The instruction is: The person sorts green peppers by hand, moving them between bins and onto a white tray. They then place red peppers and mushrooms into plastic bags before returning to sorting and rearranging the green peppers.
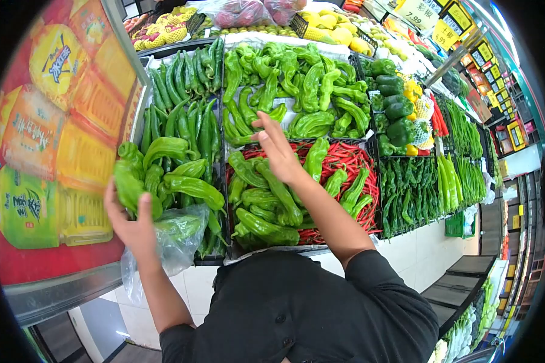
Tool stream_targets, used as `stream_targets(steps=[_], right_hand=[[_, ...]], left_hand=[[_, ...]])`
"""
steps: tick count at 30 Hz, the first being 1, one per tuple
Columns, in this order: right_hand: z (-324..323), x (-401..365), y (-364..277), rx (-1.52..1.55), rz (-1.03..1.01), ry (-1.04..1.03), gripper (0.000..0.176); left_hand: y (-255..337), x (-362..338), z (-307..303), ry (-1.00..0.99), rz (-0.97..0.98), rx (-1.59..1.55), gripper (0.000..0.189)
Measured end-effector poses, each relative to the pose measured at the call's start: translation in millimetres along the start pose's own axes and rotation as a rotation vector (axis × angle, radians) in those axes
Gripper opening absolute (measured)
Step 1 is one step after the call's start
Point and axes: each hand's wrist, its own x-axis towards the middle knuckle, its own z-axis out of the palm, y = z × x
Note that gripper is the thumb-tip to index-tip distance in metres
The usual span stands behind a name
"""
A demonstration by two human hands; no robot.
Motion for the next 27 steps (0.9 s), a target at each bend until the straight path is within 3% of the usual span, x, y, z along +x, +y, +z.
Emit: stream_targets(steps=[3, 8, 11, 14, 17, 20, 24, 27], right_hand=[[-23, 9, -5, 0.106, 0.117, 0.05, 0.054], [-60, 30, 44, -0.042, 0.119, 0.168, 0.054], [-78, 50, 55, 0.028, 0.262, 0.211, 0.055], [-93, 70, 66, 0.006, 0.292, 0.237, 0.064], [-105, 98, 67, -0.029, 0.33, 0.259, 0.079], [-116, 134, 83, -0.178, 0.351, 0.228, 0.091], [-116, 181, 104, -0.311, 0.416, 0.216, 0.11], [-114, 203, 117, -0.418, 0.451, 0.208, 0.12]], left_hand=[[-17, 29, -5, 0.132, -0.139, -0.072, 0.064], [-14, 45, 22, 0.06, 0.221, 0.479, 0.075], [-2, 68, 45, 0.047, 0.433, 0.674, 0.069], [-29, 97, 60, -0.323, 0.488, 0.878, 0.059], [-13, 123, 88, -0.355, 0.512, 0.838, 0.047], [27, 156, 141, -0.478, 0.576, 0.488, 0.046], [15, 195, 259, -0.799, 0.242, 0.42, 0.069], [-25, 214, 349, -0.854, 0.123, 0.483, 0.085]])
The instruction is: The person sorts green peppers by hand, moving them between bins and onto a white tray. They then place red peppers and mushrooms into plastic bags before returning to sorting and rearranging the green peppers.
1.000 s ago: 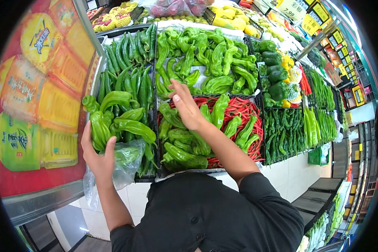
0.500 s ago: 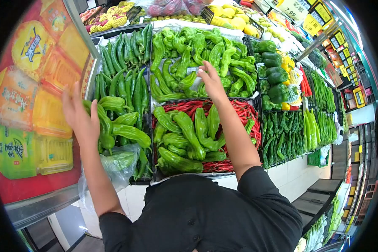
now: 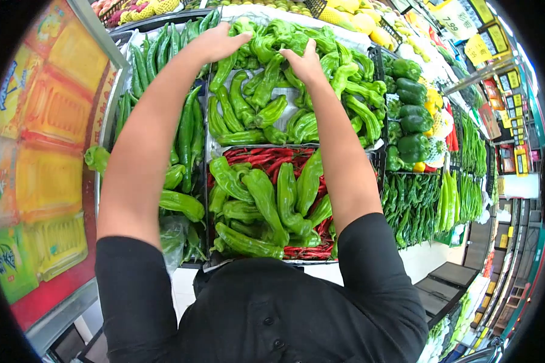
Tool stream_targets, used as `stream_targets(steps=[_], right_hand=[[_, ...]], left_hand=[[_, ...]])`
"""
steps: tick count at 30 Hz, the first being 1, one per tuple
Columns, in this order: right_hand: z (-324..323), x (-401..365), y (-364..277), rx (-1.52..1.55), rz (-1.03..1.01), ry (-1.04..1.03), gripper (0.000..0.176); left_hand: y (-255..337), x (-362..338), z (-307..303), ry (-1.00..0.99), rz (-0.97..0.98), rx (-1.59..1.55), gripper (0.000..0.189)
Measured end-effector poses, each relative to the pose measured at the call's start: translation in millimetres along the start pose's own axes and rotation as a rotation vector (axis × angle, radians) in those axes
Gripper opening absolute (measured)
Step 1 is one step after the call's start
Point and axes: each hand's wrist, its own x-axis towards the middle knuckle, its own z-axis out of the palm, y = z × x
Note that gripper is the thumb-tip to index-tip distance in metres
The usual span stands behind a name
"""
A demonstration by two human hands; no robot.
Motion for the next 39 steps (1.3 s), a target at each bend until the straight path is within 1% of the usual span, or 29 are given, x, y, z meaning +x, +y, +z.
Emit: stream_targets(steps=[1, 3, 5, 8, 10, 11, 12, 13, 15, 16, 17, 18, 19, 22, 23, 26, 27, 30, 31, 34, 35, 36, 38, 39], right_hand=[[2, 2, -2, -0.011, 0.016, -0.003, 0.121], [3, 5, -7, -0.03, 0.072, -0.005, 0.125], [8, 15, -3, 0.013, 0.118, 0.002, 0.127], [16, 35, 11, 0.087, 0.179, 0.009, 0.129], [19, 41, 7, 0.137, 0.195, 0.018, 0.129], [17, 42, 5, 0.187, 0.196, -0.014, 0.13], [16, 39, 0, 0.141, 0.211, -0.021, 0.13], [15, 38, -7, 0.096, 0.22, -0.023, 0.129], [22, 39, -7, 0.064, 0.22, -0.012, 0.13], [29, 40, -1, 0.08, 0.205, 0.015, 0.127], [34, 42, 4, 0.075, 0.194, 0.027, 0.124], [36, 39, 0, 0.071, 0.183, 0.035, 0.121], [37, 34, -3, 0.181, 0.161, 0.034, 0.113], [32, 23, -6, 0.214, 0.148, -0.019, 0.111], [30, 16, -5, 0.263, 0.141, -0.033, 0.105], [16, -16, -11, 0.751, 0.055, -0.215, 0.1], [8, -19, -14, 0.764, 0.097, -0.252, 0.097], [-1, -28, -27, 0.695, 0.141, -0.285, 0.1], [1, -26, -24, 0.651, 0.181, -0.277, 0.102], [3, -22, -22, 0.66, 0.161, -0.324, 0.103], [9, -7, 0, 0.712, 0.152, -0.353, 0.1], [8, -8, -2, 0.73, 0.167, -0.328, 0.098], [4, -7, -8, 0.764, 0.193, -0.275, 0.096], [2, -8, -14, 0.785, 0.184, -0.268, 0.092]], left_hand=[[-2, 20, 14, -0.003, -0.013, 0.057, 0.091], [11, 39, 34, 0.013, -0.1, 0.06, 0.09], [13, 59, 47, 0.003, -0.173, 0.063, 0.09], [18, 70, 54, -0.012, -0.279, 0.123, 0.087], [18, 83, 57, -0.04, -0.309, 0.156, 0.084], [18, 87, 60, -0.052, -0.322, 0.192, 0.084], [22, 87, 58, -0.063, -0.333, 0.229, 0.083], [24, 85, 56, -0.121, -0.305, 0.248, 0.083], [26, 73, 65, -0.009, -0.256, 0.3, 0.071], [26, 65, 69, 0.053, -0.223, 0.334, 0.065], [26, 59, 70, 0.049, -0.189, 0.339, 0.061], [26, 51, 71, 0.105, -0.146, 0.289, 0.057], [25, 47, 68, 0.085, -0.139, 0.271, 0.057], [24, 37, 67, 0.066, -0.068, 0.219, 0.059], [23, 33, 68, 0.07, -0.042, 0.201, 0.06], [30, 17, 63, 0.113, 0.082, 0.146, 0.058], [24, 20, 62, 0.13, 0.144, 0.074, 0.062], [-13, 51, 63, 0.137, 0.196, -0.323, 0.069], [-18, 52, 64, 0.162, 0.155, -0.305, 0.082], [-6, 49, 73, 0.199, -0.132, -0.18, 0.096], [-9, 54, 70, 0.18, -0.203, -0.242, 0.107], [-16, 59, 70, 0.224, -0.216, -0.309, 0.108], [-19, 73, 77, 0.172, -0.251, -0.274, 0.111], [-20, 78, 71, 0.083, -0.248, -0.268, 0.112]])
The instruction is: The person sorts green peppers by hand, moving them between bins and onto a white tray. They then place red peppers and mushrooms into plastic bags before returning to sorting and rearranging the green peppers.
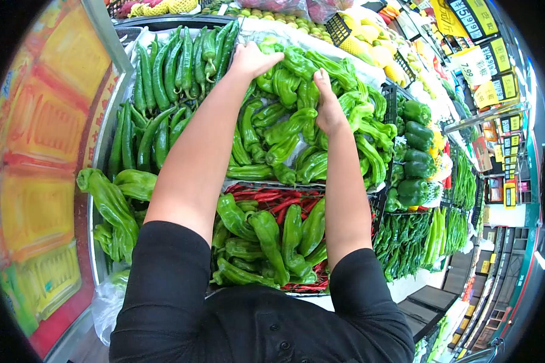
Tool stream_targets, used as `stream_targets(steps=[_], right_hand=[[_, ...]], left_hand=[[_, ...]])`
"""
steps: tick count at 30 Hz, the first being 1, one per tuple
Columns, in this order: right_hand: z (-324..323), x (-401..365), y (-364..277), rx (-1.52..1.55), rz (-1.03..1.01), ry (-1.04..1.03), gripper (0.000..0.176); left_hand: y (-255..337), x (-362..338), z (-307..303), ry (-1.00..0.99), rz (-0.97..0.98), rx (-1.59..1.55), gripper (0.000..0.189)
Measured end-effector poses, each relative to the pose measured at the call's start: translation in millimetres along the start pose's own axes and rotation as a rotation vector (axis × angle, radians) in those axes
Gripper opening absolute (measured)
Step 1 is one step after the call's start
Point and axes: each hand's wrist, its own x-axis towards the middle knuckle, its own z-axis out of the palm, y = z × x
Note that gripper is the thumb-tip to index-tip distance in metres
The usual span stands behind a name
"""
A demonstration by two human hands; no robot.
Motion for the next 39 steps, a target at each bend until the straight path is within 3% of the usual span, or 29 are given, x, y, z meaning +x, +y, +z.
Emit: stream_targets(steps=[2, 4, 7, 12, 17, 19, 22, 28, 39], right_hand=[[-19, 18, 6, 0.057, 0.022, -0.108, 0.089], [-12, 9, -13, 0.111, 0.113, -0.094, 0.084], [-26, 30, -13, 0.083, 0.117, -0.146, 0.093], [-41, 52, -9, 0.126, 0.343, -0.151, 0.085], [-19, 44, -6, 0.158, 0.285, -0.072, 0.06], [-18, 43, 2, 0.185, 0.213, -0.048, 0.06], [-14, 30, -4, 0.15, 0.21, -0.043, 0.068], [-21, 41, 5, 0.136, 0.248, -0.05, 0.07], [-23, 47, 13, 0.149, 0.252, -0.066, 0.068]], left_hand=[[8, 13, -15, -0.171, -0.011, 0.039, 0.114], [9, 27, -10, -0.172, -0.013, 0.087, 0.116], [12, 35, 0, -0.151, -0.014, 0.166, 0.115], [17, 27, 6, -0.141, -0.053, 0.262, 0.106], [26, 19, 5, -0.152, -0.068, 0.333, 0.092], [34, 17, 6, -0.154, -0.077, 0.391, 0.089], [36, 18, 8, -0.165, -0.096, 0.466, 0.087], [19, 35, 18, -0.202, -0.072, 0.459, 0.084], [3, 34, 7, -0.19, -0.005, 0.255, 0.094]])
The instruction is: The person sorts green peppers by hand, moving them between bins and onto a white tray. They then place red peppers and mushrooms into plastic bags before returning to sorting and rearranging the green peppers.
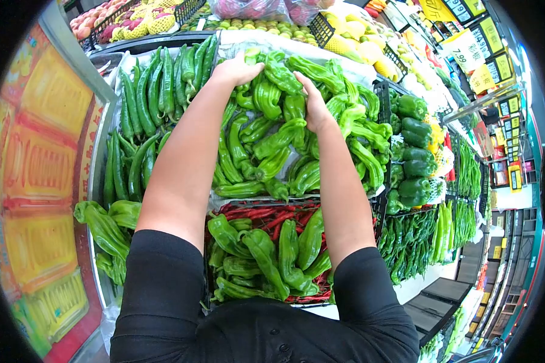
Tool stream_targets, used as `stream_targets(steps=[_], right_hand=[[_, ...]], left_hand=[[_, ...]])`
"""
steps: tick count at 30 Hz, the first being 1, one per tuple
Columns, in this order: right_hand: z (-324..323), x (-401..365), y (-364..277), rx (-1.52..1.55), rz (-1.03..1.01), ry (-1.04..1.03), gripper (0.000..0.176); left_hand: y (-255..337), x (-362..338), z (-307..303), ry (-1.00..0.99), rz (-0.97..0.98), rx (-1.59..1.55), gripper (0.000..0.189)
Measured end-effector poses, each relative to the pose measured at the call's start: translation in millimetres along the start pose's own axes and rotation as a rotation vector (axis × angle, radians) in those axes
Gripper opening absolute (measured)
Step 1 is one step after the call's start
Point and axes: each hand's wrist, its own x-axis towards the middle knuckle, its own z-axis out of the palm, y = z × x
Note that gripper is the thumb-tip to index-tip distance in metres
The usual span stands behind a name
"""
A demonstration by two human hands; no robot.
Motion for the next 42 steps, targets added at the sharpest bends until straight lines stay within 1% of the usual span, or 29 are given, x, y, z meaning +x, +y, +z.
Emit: stream_targets(steps=[1, 4, 5, 8, 10, 11, 14, 15, 18, 19, 20, 22, 26, 28, 29, 32, 33, 34, 36, 38, 39, 40, 42], right_hand=[[0, 0, 0, -0.003, 0.004, 0.005, 0.069], [10, -8, -1, -0.089, -0.155, 0.06, 0.075], [11, -15, -4, -0.116, -0.137, 0.037, 0.079], [7, -15, -3, -0.158, -0.2, -0.04, 0.08], [7, -19, -4, -0.13, -0.205, -0.064, 0.08], [8, -21, -4, -0.117, -0.207, -0.077, 0.08], [13, -35, -4, -0.113, -0.27, -0.108, 0.078], [14, -37, -3, -0.077, -0.274, -0.12, 0.08], [13, -47, 1, 0.013, -0.304, -0.164, 0.085], [14, -54, 1, 0.03, -0.327, -0.18, 0.085], [16, -60, 1, 0.047, -0.351, -0.195, 0.085], [21, -73, 1, 0.002, -0.434, -0.167, 0.086], [38, -120, -8, -0.013, -0.567, -0.187, 0.09], [48, -146, -17, -0.035, -0.66, -0.21, 0.092], [55, -159, -23, -0.09, -0.736, -0.184, 0.093], [81, -195, -45, -0.151, -0.861, -0.246, 0.092], [100, -214, -52, -0.138, -0.867, -0.253, 0.091], [114, -223, -54, -0.114, -0.87, -0.278, 0.09], [142, -232, -54, -0.06, -0.866, -0.334, 0.089], [177, -246, -44, 0.038, -0.786, -0.424, 0.086], [192, -248, -34, 0.104, -0.735, -0.469, 0.086], [206, -244, -21, 0.185, -0.698, -0.52, 0.095], [234, -252, 9, 0.21, -0.581, -0.561, 0.101]], left_hand=[[-3, 2, 1, 0.015, 0.014, -0.032, 0.096], [-16, 9, 5, 0.071, 0.071, -0.184, 0.101], [-20, 13, 6, 0.035, 0.094, -0.271, 0.098], [-21, 13, 3, -0.097, 0.137, -0.516, 0.091], [-12, -7, -12, -0.209, 0.131, -0.655, 0.088], [-14, -3, -10, -0.228, 0.141, -0.678, 0.085], [-9, -10, -8, -0.219, 0.072, -0.744, 0.083], [-5, -18, -14, -0.264, 0.106, -0.775, 0.081], [7, -52, -28, -0.247, 0.246, -0.786, 0.083], [14, -66, -32, -0.17, 0.248, -0.735, 0.085], [15, -69, -29, -0.152, 0.292, -0.75, 0.089], [26, -90, -35, -0.031, 0.331, -0.719, 0.091], [49, -126, -49, 0.136, 0.363, -0.638, 0.094], [65, -161, -65, 0.205, 0.378, -0.618, 0.094], [72, -176, -77, 0.275, 0.405, -0.551, 0.095], [84, -209, -118, 0.338, 0.575, -0.584, 0.092], [88, -233, -140, 0.358, 0.644, -0.553, 0.092], [89, -253, -158, 0.413, 0.577, -0.454, 0.089], [93, -308, -196, 0.306, 0.471, -0.353, 0.072], [96, -362, -229, 0.304, 0.24, -0.114, 0.074], [79, -350, -228, 0.459, 0.252, 0.008, 0.073], [73, -379, -238, 0.449, 0.215, 0.031, 0.071], [29, -373, -243, 0.474, 0.317, 0.131, 0.097]])
